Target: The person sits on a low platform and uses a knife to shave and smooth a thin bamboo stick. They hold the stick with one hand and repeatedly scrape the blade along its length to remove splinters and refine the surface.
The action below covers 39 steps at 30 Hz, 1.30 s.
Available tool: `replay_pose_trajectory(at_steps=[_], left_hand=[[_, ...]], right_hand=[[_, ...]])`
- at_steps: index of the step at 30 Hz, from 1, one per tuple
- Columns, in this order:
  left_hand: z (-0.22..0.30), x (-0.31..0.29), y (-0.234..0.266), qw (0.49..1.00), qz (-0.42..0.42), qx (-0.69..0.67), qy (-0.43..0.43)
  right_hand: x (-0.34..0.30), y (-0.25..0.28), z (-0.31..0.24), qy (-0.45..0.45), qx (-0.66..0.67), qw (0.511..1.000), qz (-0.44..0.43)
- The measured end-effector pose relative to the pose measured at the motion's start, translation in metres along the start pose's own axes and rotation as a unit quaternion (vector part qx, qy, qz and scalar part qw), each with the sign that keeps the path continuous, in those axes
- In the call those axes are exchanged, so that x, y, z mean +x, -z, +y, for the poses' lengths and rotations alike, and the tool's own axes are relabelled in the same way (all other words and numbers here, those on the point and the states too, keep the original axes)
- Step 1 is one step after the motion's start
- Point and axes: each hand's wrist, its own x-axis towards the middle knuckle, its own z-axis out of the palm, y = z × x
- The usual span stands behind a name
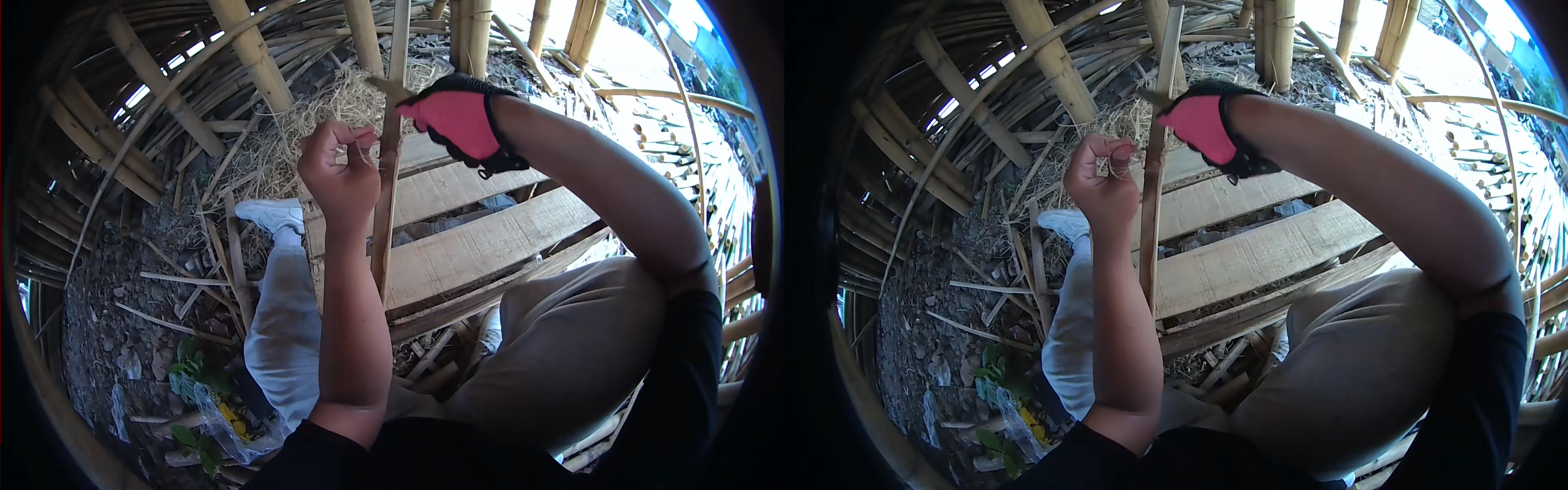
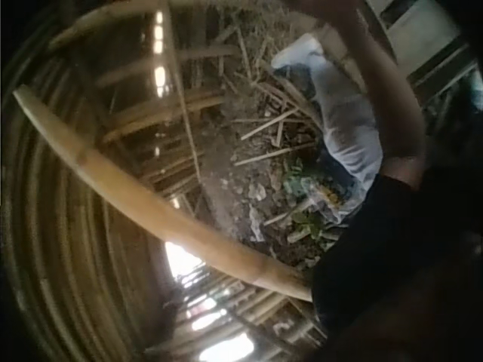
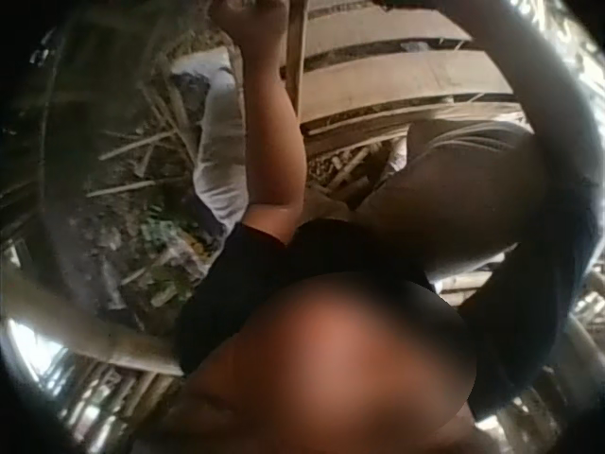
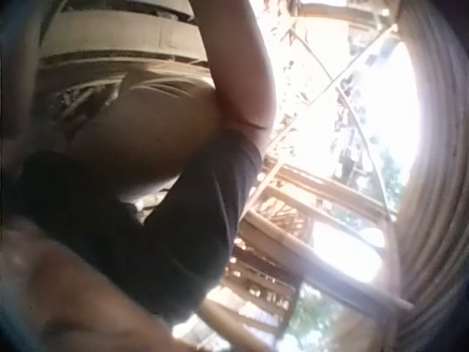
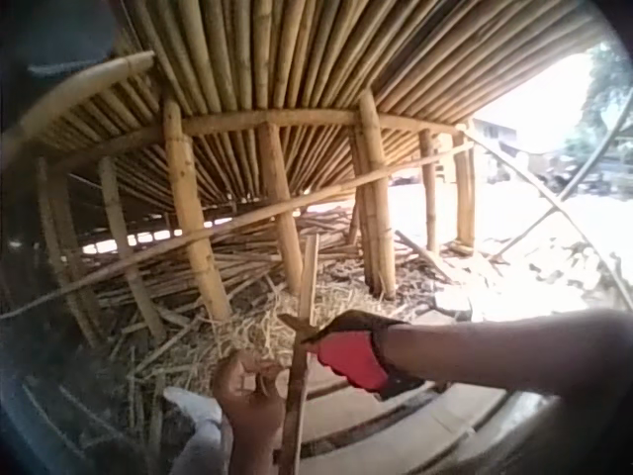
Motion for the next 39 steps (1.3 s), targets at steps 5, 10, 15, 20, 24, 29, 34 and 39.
replay_pose_trajectory(at_steps=[5, 10, 15, 20, 24, 29, 34, 39], left_hand=[[0.001, 0.002, -0.003, 1.000, -0.005, 0.000, 0.007], [-0.003, 0.001, 0.001, 1.000, 0.009, -0.002, 0.018], [0.006, 0.002, -0.002, 1.000, 0.007, -0.022, 0.013], [0.009, 0.002, -0.005, 0.998, 0.008, -0.051, 0.027], [0.003, 0.003, 0.003, 1.000, -0.002, 0.007, 0.005], [0.002, 0.000, -0.001, 0.997, 0.014, -0.054, 0.054], [0.007, -0.001, 0.004, 1.000, -0.003, -0.012, 0.016], [0.002, -0.001, 0.003, 1.000, -0.021, -0.016, 0.002]], right_hand=[[0.003, 0.009, -0.002, 0.009, 0.005, 1.000, 0.024], [0.003, -0.009, 0.001, 0.024, -0.052, 0.998, -0.004], [-0.002, -0.008, -0.002, 0.018, -0.078, 0.997, -0.008], [0.006, -0.007, 0.010, 0.049, -0.123, 0.991, 0.015], [0.017, -0.014, 0.020, 0.081, -0.168, 0.982, 0.022], [0.028, -0.022, 0.037, 0.155, -0.214, 0.961, 0.085], [-0.005, -0.014, -0.020, -0.044, -0.214, 0.974, -0.061], [0.012, -0.016, 0.019, 0.060, -0.195, 0.979, 0.008]])
